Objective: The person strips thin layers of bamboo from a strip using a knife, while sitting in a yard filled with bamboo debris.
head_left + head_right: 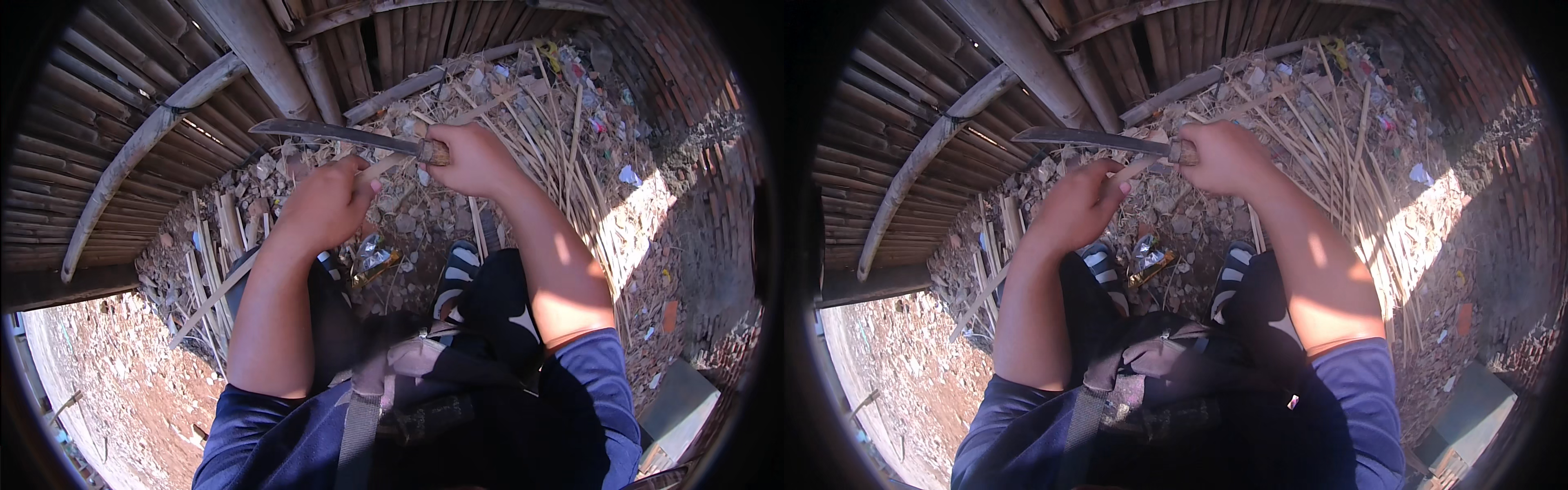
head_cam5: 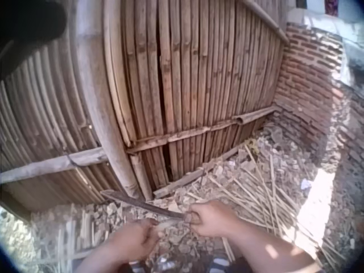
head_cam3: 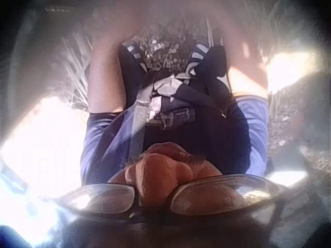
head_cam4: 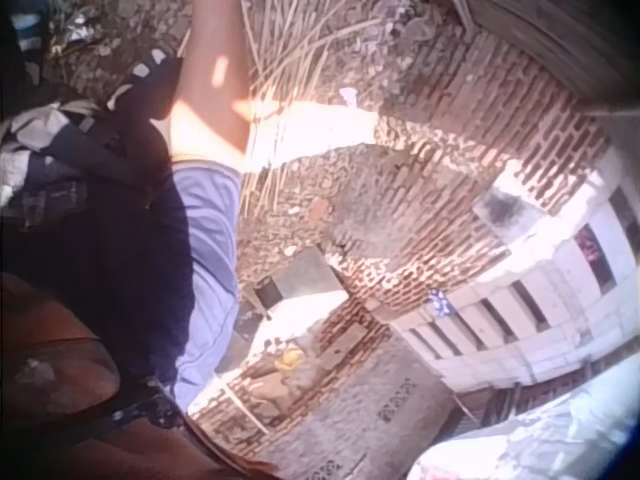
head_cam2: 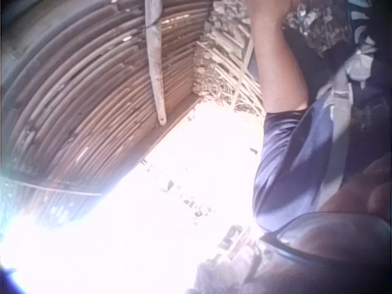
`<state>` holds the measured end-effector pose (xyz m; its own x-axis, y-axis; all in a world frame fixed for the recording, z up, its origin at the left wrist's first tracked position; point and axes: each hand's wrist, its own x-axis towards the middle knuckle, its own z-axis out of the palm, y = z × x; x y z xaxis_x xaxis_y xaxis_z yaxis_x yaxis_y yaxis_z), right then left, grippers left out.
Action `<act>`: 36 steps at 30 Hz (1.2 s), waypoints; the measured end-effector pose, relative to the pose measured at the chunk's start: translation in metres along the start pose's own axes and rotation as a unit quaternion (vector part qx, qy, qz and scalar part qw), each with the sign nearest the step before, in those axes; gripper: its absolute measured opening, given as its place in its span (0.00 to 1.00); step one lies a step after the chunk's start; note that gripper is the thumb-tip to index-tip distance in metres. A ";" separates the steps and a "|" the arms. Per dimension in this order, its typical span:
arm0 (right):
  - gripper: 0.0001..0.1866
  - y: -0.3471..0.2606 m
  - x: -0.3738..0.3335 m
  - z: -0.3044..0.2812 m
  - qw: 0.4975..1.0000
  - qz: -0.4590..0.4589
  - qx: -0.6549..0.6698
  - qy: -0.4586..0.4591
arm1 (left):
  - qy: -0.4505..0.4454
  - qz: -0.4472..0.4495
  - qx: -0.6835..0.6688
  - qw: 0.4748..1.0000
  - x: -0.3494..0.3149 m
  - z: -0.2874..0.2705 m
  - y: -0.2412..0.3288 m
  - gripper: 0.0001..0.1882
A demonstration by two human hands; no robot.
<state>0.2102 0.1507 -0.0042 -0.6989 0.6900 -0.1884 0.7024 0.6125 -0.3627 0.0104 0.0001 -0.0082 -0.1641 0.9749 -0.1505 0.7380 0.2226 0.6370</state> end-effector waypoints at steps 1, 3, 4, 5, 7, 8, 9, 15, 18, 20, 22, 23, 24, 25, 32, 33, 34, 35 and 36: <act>0.22 0.000 -0.001 -0.001 1.000 -0.023 0.009 0.010 | 0.038 0.002 0.006 0.999 -0.001 0.001 -0.002 0.24; 0.22 0.013 0.000 0.006 0.999 -0.007 0.020 0.045 | 0.052 0.004 0.021 0.998 0.001 -0.002 0.001 0.24; 0.21 0.019 0.000 0.007 0.996 0.005 0.034 0.078 | 0.066 0.002 0.036 0.997 0.002 -0.004 0.003 0.25; 0.21 0.020 0.001 0.004 0.996 0.003 0.034 0.080 | 0.069 0.002 0.038 0.997 0.003 -0.007 0.005 0.25; 0.20 0.019 0.001 -0.001 0.999 0.035 0.013 0.034 | 0.052 -0.095 0.078 0.991 0.006 -0.012 0.008 0.27; 0.20 0.016 -0.001 -0.002 0.999 0.031 0.012 0.037 | 0.056 -0.095 0.079 0.991 0.005 -0.014 0.006 0.27; 0.20 0.010 -0.004 0.000 0.999 0.013 0.014 0.034 | 0.069 -0.092 0.078 0.990 0.004 -0.014 0.002 0.28; 0.20 0.004 -0.009 0.003 0.997 -0.035 0.006 0.062 | 0.117 -0.108 0.093 0.983 0.006 -0.023 0.002 0.29; 0.21 0.018 -0.008 -0.009 0.994 0.018 0.051 0.098 | 0.166 -0.097 0.108 0.975 0.007 -0.029 -0.009 0.29; 0.22 0.016 -0.013 -0.021 0.989 0.065 0.073 0.107 | 0.199 -0.090 0.112 0.969 0.007 -0.033 -0.013 0.30; 0.22 0.019 -0.014 -0.023 0.988 0.049 0.077 0.123 | 0.251 -0.097 0.099 0.958 0.006 -0.037 -0.013 0.29; 0.22 0.021 -0.016 -0.023 0.986 0.036 0.084 0.137 | 0.251 -0.095 0.099 0.958 0.007 -0.039 -0.014 0.29; 0.22 0.021 -0.016 -0.023 0.986 0.036 0.083 0.138 | 0.288 -0.101 0.081 0.949 0.007 -0.041 -0.015 0.28; 0.21 0.020 -0.015 -0.024 0.984 0.046 0.099 0.142 | 0.324 -0.108 0.063 0.938 0.008 -0.042 -0.015 0.28; 0.24 0.030 -0.008 -0.013 0.958 0.005 0.189 0.215 | 0.412 -0.102 0.064 0.903 0.012 -0.048 -0.029 0.28; 0.24 0.030 -0.008 -0.015 0.958 0.006 0.190 0.217 | 0.429 -0.117 0.056 0.894 0.013 -0.049 -0.029 0.28; 0.25 0.028 -0.010 -0.019 0.950 0.076 0.238 0.190 | 0.451 -0.124 0.045 0.883 0.012 -0.052 -0.028 0.27; 0.26 0.026 -0.010 -0.023 0.934 0.145 0.284 0.162 | 0.452 -0.122 0.045 0.883 0.011 -0.053 -0.029 0.27; 0.26 0.027 -0.011 -0.023 0.933 0.145 0.284 0.164 | 0.492 -0.097 0.021 0.865 0.009 -0.056 -0.034 0.26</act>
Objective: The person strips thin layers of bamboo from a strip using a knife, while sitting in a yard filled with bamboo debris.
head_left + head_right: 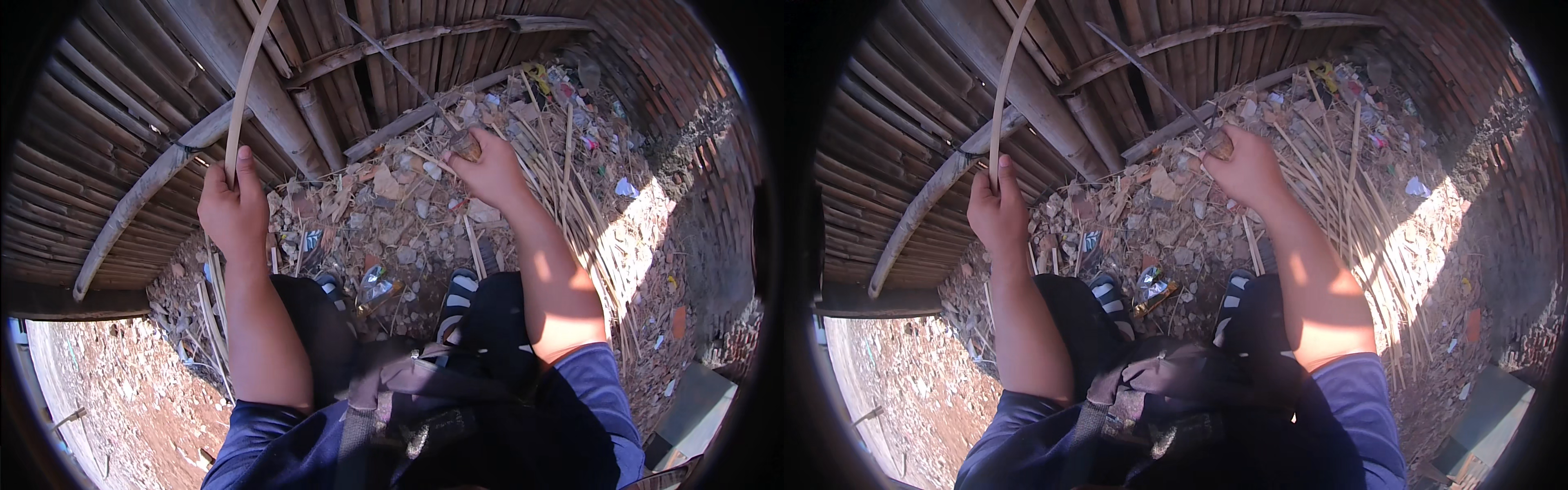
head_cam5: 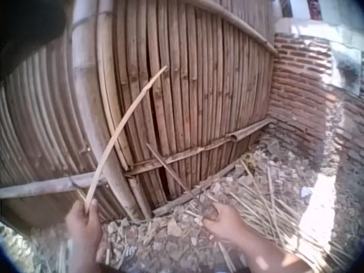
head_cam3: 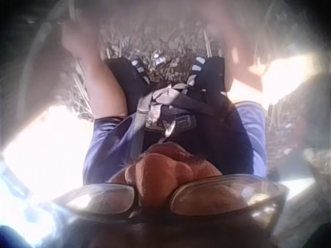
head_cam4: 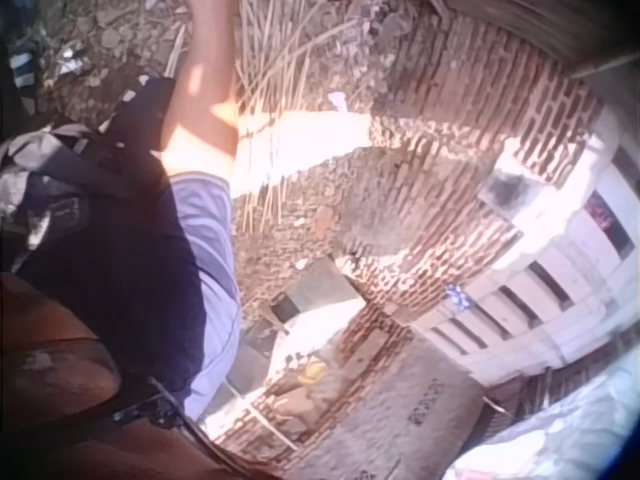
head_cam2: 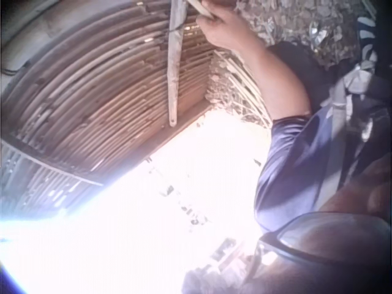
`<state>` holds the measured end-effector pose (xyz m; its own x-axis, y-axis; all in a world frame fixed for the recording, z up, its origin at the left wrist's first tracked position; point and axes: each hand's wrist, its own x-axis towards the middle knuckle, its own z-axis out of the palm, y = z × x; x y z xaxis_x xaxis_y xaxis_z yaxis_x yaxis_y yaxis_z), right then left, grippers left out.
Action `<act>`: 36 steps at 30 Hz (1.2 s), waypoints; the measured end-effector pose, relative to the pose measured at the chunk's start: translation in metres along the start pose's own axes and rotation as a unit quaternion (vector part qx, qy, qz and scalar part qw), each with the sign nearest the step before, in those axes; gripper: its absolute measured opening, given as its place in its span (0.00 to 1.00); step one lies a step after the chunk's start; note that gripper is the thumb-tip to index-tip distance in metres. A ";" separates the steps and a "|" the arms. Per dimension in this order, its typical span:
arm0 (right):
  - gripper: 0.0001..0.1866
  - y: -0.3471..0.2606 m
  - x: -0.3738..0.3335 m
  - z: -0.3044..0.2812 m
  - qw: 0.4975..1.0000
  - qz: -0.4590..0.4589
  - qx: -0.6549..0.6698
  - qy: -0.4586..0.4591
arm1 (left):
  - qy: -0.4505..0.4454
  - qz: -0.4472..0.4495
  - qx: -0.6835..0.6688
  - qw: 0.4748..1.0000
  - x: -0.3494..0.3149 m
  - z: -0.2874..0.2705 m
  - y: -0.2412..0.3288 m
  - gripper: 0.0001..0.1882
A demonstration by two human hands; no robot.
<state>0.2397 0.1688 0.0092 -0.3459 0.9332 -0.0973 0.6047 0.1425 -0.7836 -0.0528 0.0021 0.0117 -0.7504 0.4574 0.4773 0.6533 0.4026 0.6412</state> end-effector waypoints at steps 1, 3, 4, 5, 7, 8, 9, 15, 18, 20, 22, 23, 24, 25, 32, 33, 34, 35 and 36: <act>0.25 0.002 -0.001 -0.001 0.999 -0.047 -0.020 0.009 | 0.041 0.007 -0.037 0.998 0.002 -0.002 -0.003 0.25; 0.24 0.004 -0.004 0.000 0.995 -0.091 -0.040 0.017 | 0.050 0.012 -0.044 0.998 0.003 -0.003 -0.005 0.23; 0.22 0.002 -0.006 -0.001 0.988 -0.131 -0.085 0.012 | 0.094 0.031 -0.116 0.988 0.004 -0.001 -0.006 0.24; 0.21 -0.002 -0.007 0.000 0.977 -0.171 -0.128 0.007 | 0.138 0.050 -0.186 0.971 0.005 0.000 -0.008 0.25; 0.20 -0.010 -0.012 0.005 0.985 -0.131 -0.108 -0.019 | 0.143 0.068 -0.241 0.958 0.007 0.003 -0.019 0.22; 0.19 -0.012 -0.014 0.006 0.991 -0.093 -0.090 -0.043 | 0.114 0.024 -0.316 0.941 0.004 0.003 -0.025 0.20; 0.19 -0.011 -0.015 0.006 0.991 -0.092 -0.090 -0.042 | 0.084 -0.021 -0.389 0.917 0.002 0.005 -0.029 0.19; 0.19 -0.020 -0.022 0.006 0.982 -0.171 -0.082 -0.026 | 0.060 0.120 -0.240 0.962 -0.008 0.008 -0.003 0.16; 0.19 -0.022 -0.026 0.007 0.983 -0.170 -0.067 -0.012 | 0.026 0.079 -0.148 0.986 -0.008 0.007 0.002 0.16; 0.19 -0.012 -0.024 0.009 0.970 -0.224 -0.076 0.050 | -0.016 0.038 -0.073 0.996 -0.008 0.004 0.009 0.15; 0.19 -0.012 -0.021 0.008 0.980 -0.188 -0.052 0.030 | -0.006 0.031 -0.085 0.996 -0.008 0.008 0.002 0.14; 0.19 -0.012 -0.020 0.007 0.988 -0.149 -0.030 0.011 | 0.003 0.024 -0.098 0.995 -0.007 0.010 -0.002 0.14; 0.19 -0.010 -0.018 0.007 0.988 -0.150 -0.030 0.012 | 0.003 0.025 -0.098 0.995 -0.006 0.010 -0.005 0.14; 0.20 -0.006 -0.016 0.008 0.988 -0.148 -0.013 0.030 | 0.008 0.027 -0.083 0.996 -0.004 0.010 -0.008 0.14; 0.20 -0.014 -0.017 0.003 0.982 -0.143 0.036 0.115 | -0.136 -0.039 0.062 0.988 -0.001 0.003 0.003 0.19; 0.20 -0.012 -0.017 0.003 0.982 -0.142 0.035 0.116 | -0.138 -0.039 0.060 0.988 -0.003 0.006 0.001 0.19; 0.19 -0.010 -0.016 0.003 0.978 -0.154 0.051 0.129 | -0.174 -0.019 0.063 0.983 -0.005 0.012 -0.002 0.20; 0.18 -0.011 -0.016 0.004 0.973 -0.168 0.071 0.139 | -0.206 0.001 0.071 0.976 -0.007 0.013 -0.004 0.21; 0.18 -0.012 -0.016 0.004 0.973 -0.169 0.073 0.138 | -0.197 0.031 0.065 0.978 -0.010 0.015 -0.004 0.21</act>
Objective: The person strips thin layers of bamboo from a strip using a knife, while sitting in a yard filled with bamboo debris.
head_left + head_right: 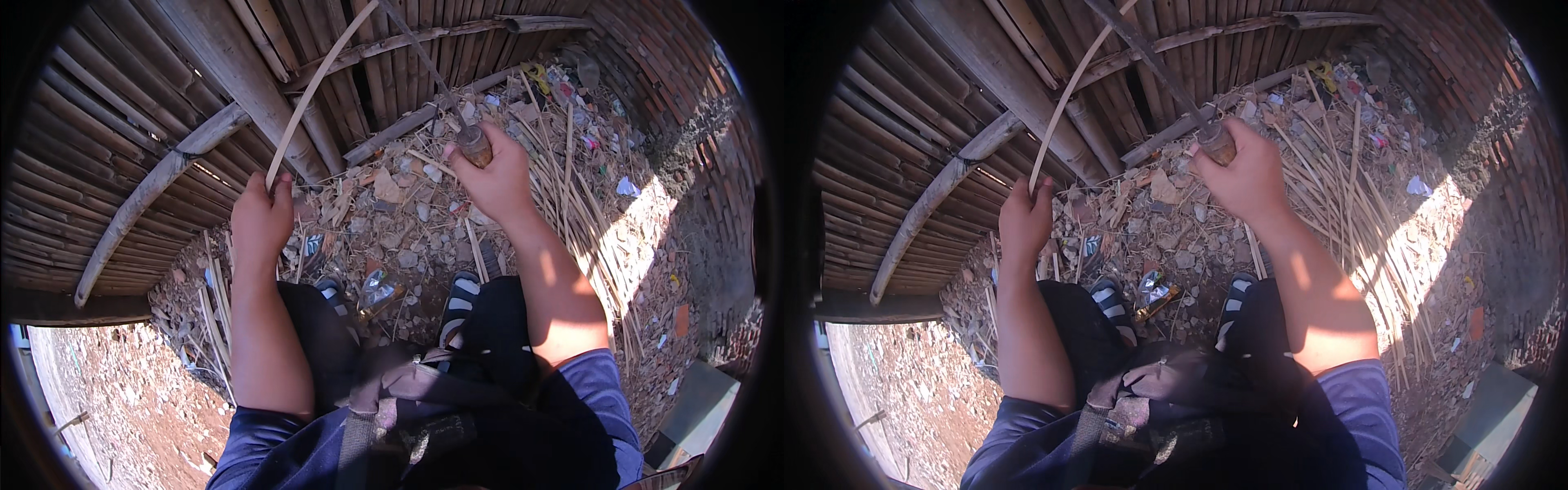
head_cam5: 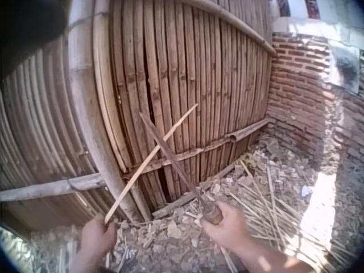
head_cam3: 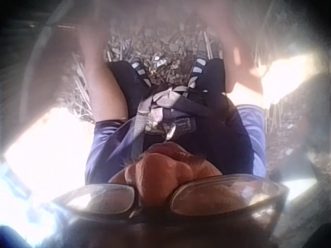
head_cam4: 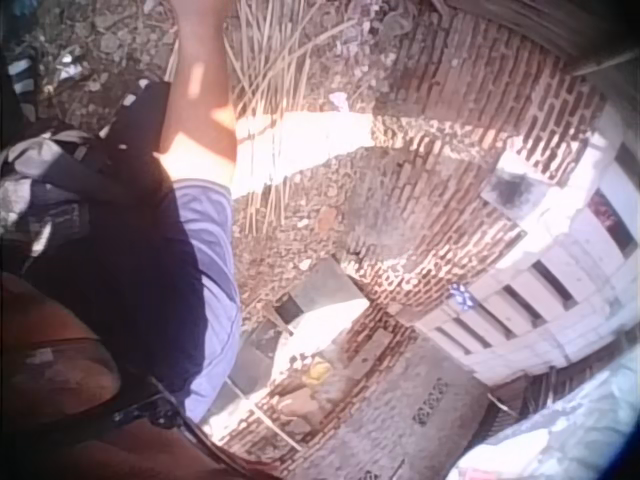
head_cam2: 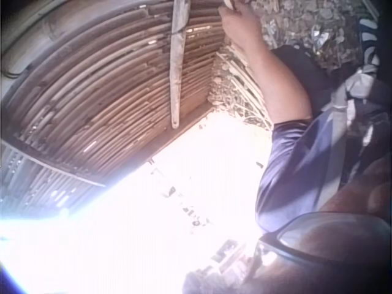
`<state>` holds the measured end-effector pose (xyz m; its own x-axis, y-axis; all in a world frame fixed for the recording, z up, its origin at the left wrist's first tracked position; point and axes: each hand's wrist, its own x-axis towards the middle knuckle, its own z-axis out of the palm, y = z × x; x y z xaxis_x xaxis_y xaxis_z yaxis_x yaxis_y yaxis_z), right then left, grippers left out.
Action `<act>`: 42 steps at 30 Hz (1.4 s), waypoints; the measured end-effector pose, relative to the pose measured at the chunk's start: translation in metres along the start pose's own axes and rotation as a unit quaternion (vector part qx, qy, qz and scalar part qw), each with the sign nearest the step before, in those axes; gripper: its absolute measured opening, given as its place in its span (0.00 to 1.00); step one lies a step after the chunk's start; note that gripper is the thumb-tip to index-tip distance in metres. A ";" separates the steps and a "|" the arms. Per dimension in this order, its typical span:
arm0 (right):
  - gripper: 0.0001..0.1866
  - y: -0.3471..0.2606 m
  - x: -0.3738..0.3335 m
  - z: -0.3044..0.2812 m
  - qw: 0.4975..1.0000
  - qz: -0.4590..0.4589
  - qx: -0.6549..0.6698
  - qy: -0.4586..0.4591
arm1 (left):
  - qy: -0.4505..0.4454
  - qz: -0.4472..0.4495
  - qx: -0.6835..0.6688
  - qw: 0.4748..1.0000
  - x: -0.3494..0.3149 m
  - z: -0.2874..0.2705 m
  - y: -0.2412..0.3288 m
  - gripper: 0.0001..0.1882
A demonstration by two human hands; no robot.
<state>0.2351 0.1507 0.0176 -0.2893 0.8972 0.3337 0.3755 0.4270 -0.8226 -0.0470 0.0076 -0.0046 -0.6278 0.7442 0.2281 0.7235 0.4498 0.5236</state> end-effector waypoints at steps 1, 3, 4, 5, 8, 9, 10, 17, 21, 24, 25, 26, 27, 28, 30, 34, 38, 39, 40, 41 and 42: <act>0.18 -0.002 0.000 0.000 0.999 -0.015 -0.030 -0.027 | 0.001 0.000 0.001 1.000 -0.002 0.000 0.001 0.21; 0.17 -0.005 -0.005 0.002 0.996 -0.026 -0.062 -0.054 | -0.082 -0.017 0.014 0.996 -0.009 0.000 0.016 0.21; 0.17 -0.010 -0.008 0.004 0.988 -0.043 -0.103 -0.107 | -0.082 0.003 0.010 0.997 -0.012 0.006 0.018 0.19; 0.17 -0.014 -0.011 0.005 0.975 -0.062 -0.144 -0.159 | -0.082 0.002 0.010 0.997 -0.014 0.011 0.019 0.19; 0.20 -0.022 -0.023 0.013 0.951 -0.106 -0.191 -0.218 | -0.124 0.073 0.007 0.990 -0.022 0.024 0.019 0.17; 0.20 -0.024 -0.026 0.016 0.937 -0.118 -0.213 -0.251 | -0.125 0.072 0.009 0.990 -0.023 0.027 0.018 0.17; 0.21 -0.020 -0.027 0.021 0.932 -0.131 -0.210 -0.263 | -0.123 0.102 0.021 0.987 -0.023 0.028 0.016 0.16; 0.22 0.001 -0.014 0.024 0.946 -0.082 -0.228 -0.215 | -0.192 0.059 -0.035 0.979 -0.025 0.010 0.030 0.18; 0.20 0.003 -0.012 0.026 0.942 -0.064 -0.239 -0.226 | -0.204 0.059 -0.039 0.976 -0.024 0.005 0.032 0.19; 0.17 0.004 -0.011 0.027 0.937 -0.078 -0.244 -0.237 | -0.203 0.078 -0.047 0.975 -0.027 0.002 0.030 0.19; 0.16 0.005 -0.010 0.027 0.936 -0.085 -0.245 -0.238 | -0.193 0.089 -0.042 0.976 -0.026 0.001 0.028 0.19; 0.16 0.004 -0.009 0.027 0.936 -0.085 -0.246 -0.236 | -0.183 0.101 -0.037 0.977 -0.026 0.002 0.028 0.19; 0.16 0.004 -0.007 0.027 0.940 -0.056 -0.246 -0.229 | -0.183 0.102 -0.038 0.977 -0.027 0.002 0.028 0.19; 0.16 0.003 -0.006 0.026 0.943 -0.027 -0.246 -0.222 | -0.192 0.095 -0.055 0.975 -0.028 0.003 0.029 0.20; 0.18 0.003 -0.006 0.026 0.945 -0.021 -0.244 -0.217 | -0.202 0.091 -0.073 0.972 -0.029 0.005 0.034 0.20; 0.20 -0.004 -0.011 0.039 0.929 -0.072 -0.269 -0.244 | -0.201 0.070 -0.066 0.975 -0.036 0.005 0.041 0.22; 0.19 0.016 0.003 0.031 0.941 -0.052 -0.245 -0.228 | -0.218 0.081 -0.038 0.972 -0.035 0.004 0.044 0.25; 0.19 0.025 0.010 0.026 0.952 0.025 -0.215 -0.218 | -0.217 0.083 -0.039 0.972 -0.034 0.004 0.043 0.25; 0.20 0.030 0.014 0.023 0.956 0.103 -0.183 -0.207 | -0.214 0.074 -0.036 0.973 -0.034 0.004 0.040 0.25; 0.20 0.031 0.013 0.025 0.956 0.102 -0.184 -0.205 | -0.211 0.064 -0.031 0.975 -0.033 0.004 0.037 0.26; 0.19 0.029 0.009 0.028 0.961 0.090 -0.186 -0.183 | -0.210 0.065 -0.032 0.975 -0.034 0.004 0.038 0.26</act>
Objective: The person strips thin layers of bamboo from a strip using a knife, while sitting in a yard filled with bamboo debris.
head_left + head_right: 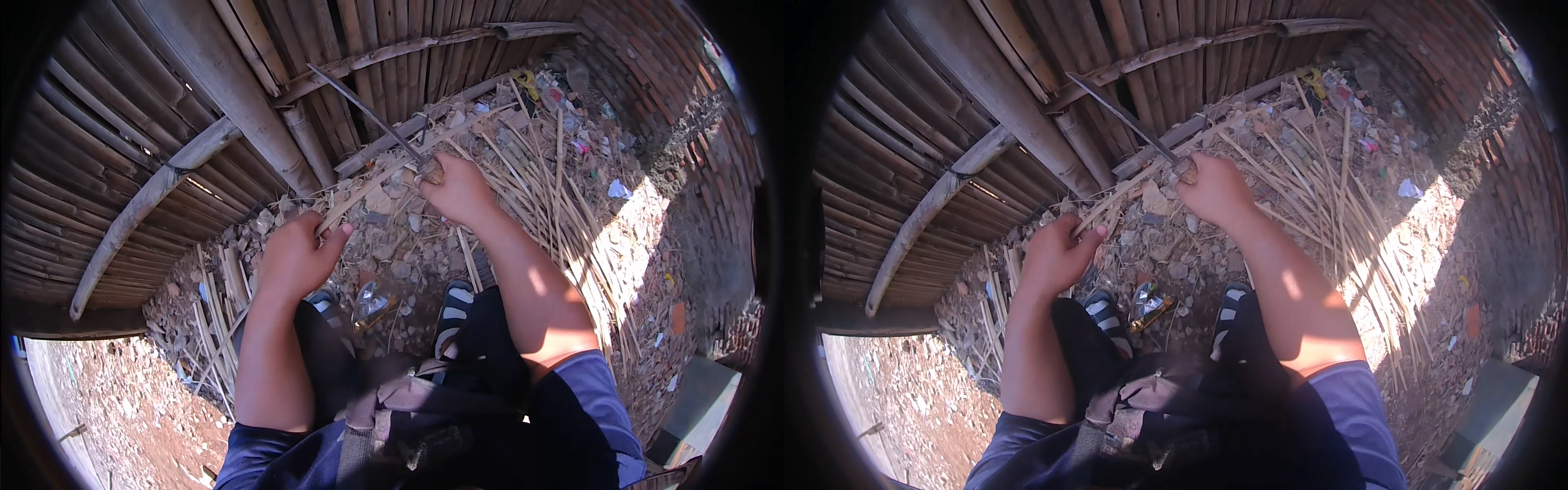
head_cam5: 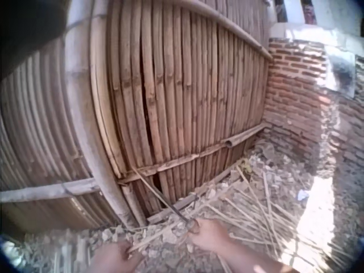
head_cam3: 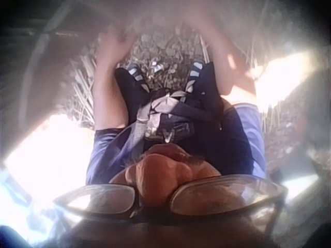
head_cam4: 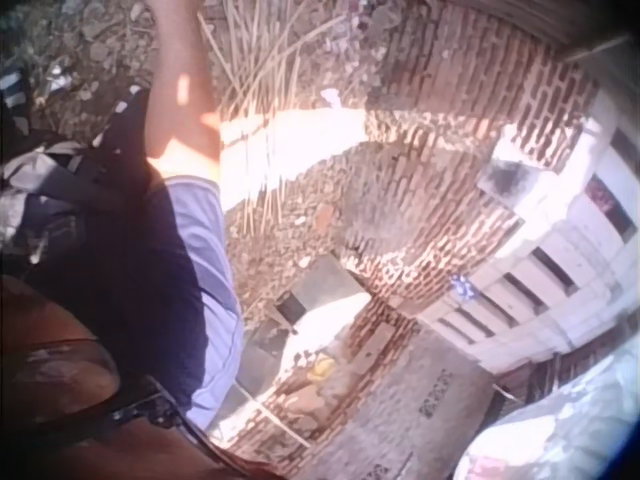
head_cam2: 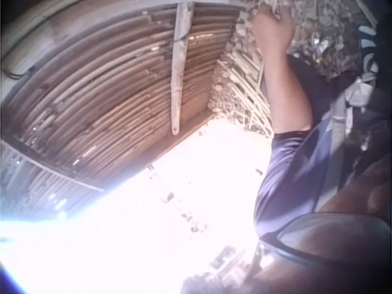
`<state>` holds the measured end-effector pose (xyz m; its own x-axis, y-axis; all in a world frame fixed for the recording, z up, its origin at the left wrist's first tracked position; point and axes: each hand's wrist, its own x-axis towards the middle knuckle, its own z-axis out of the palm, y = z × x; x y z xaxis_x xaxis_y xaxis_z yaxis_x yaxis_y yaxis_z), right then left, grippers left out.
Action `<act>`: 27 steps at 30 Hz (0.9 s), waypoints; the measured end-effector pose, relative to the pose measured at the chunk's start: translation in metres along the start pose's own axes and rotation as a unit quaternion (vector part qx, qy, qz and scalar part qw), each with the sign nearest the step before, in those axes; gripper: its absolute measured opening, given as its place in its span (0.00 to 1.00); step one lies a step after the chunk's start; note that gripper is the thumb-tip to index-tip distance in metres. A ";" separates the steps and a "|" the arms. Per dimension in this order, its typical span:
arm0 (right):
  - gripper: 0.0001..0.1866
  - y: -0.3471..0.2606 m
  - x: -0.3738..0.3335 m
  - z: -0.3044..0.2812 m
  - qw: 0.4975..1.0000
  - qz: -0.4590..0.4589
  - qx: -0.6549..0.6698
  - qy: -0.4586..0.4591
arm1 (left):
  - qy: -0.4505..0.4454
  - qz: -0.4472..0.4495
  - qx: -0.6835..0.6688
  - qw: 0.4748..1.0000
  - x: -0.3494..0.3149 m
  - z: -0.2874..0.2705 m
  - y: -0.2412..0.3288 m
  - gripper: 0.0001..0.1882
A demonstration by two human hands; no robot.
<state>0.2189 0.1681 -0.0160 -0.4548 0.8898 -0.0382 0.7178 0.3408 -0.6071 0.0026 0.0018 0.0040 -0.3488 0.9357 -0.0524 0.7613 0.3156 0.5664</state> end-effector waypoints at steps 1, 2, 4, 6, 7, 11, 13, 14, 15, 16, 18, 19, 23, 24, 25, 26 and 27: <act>0.18 -0.003 -0.003 0.003 1.000 -0.007 -0.002 0.025 | 0.001 -0.008 -0.008 1.000 0.000 0.001 0.002 0.26; 0.18 -0.012 -0.008 0.004 1.000 -0.009 -0.003 0.024 | 0.003 -0.019 -0.015 1.000 -0.001 0.002 0.002 0.27; 0.24 -0.034 -0.017 0.006 0.988 -0.093 -0.098 -0.078 | 0.008 -0.022 -0.010 1.000 -0.004 0.000 -0.002 0.27; 0.24 -0.021 -0.011 0.010 0.986 -0.104 -0.112 -0.072 | 0.001 -0.013 -0.007 1.000 -0.003 0.000 -0.004 0.27; 0.24 -0.011 -0.007 0.010 0.983 -0.117 -0.129 -0.064 | -0.007 -0.009 -0.003 1.000 -0.003 -0.001 -0.004 0.27; 0.22 0.016 0.012 0.000 0.998 0.003 0.054 -0.012 | -0.008 -0.012 0.003 1.000 0.000 -0.009 0.000 0.28; 0.22 0.009 0.007 0.000 0.999 0.017 0.036 -0.019 | -0.013 -0.015 -0.002 1.000 -0.001 -0.006 0.003 0.27; 0.21 0.000 0.003 -0.001 1.000 0.007 0.006 -0.022 | -0.016 -0.022 -0.006 1.000 -0.003 -0.006 0.004 0.26; 0.21 -0.010 -0.003 0.001 1.000 0.008 0.004 -0.024 | -0.017 -0.024 -0.008 1.000 -0.001 -0.002 0.003 0.26; 0.21 -0.021 -0.009 0.002 0.996 -0.029 -0.059 -0.065 | -0.016 -0.011 -0.008 1.000 0.000 0.002 0.001 0.27; 0.19 -0.034 -0.018 0.002 0.976 -0.111 -0.146 -0.114 | -0.018 -0.003 0.000 1.000 0.000 0.003 -0.002 0.27; 0.19 -0.030 -0.016 0.006 0.977 -0.112 -0.143 -0.117 | -0.030 -0.017 -0.010 0.999 -0.001 0.002 -0.004 0.27; 0.21 0.010 0.007 -0.003 0.997 -0.040 -0.048 -0.044 | -0.041 -0.036 -0.015 0.998 0.003 -0.007 -0.005 0.27; 0.21 0.018 0.012 -0.008 1.000 0.002 0.002 0.010 | -0.038 -0.033 -0.016 0.999 0.003 -0.008 -0.007 0.27; 0.21 0.025 0.013 -0.011 1.000 0.001 0.001 0.014 | -0.032 -0.037 -0.023 0.999 0.003 -0.009 -0.010 0.27; 0.21 0.028 0.014 -0.014 1.000 0.007 0.006 0.019 | -0.030 -0.042 -0.031 0.998 0.004 -0.007 -0.011 0.27; 0.22 0.031 0.014 -0.016 1.000 0.015 0.011 0.026 | -0.031 -0.040 -0.034 0.998 0.006 -0.005 -0.009 0.27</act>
<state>0.2430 0.1956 -0.0229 -0.4060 0.9137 -0.0158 0.7186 0.3086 -0.6232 -0.0093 0.0033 0.0026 -0.3705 0.9168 -0.1491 0.6934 0.3798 0.6124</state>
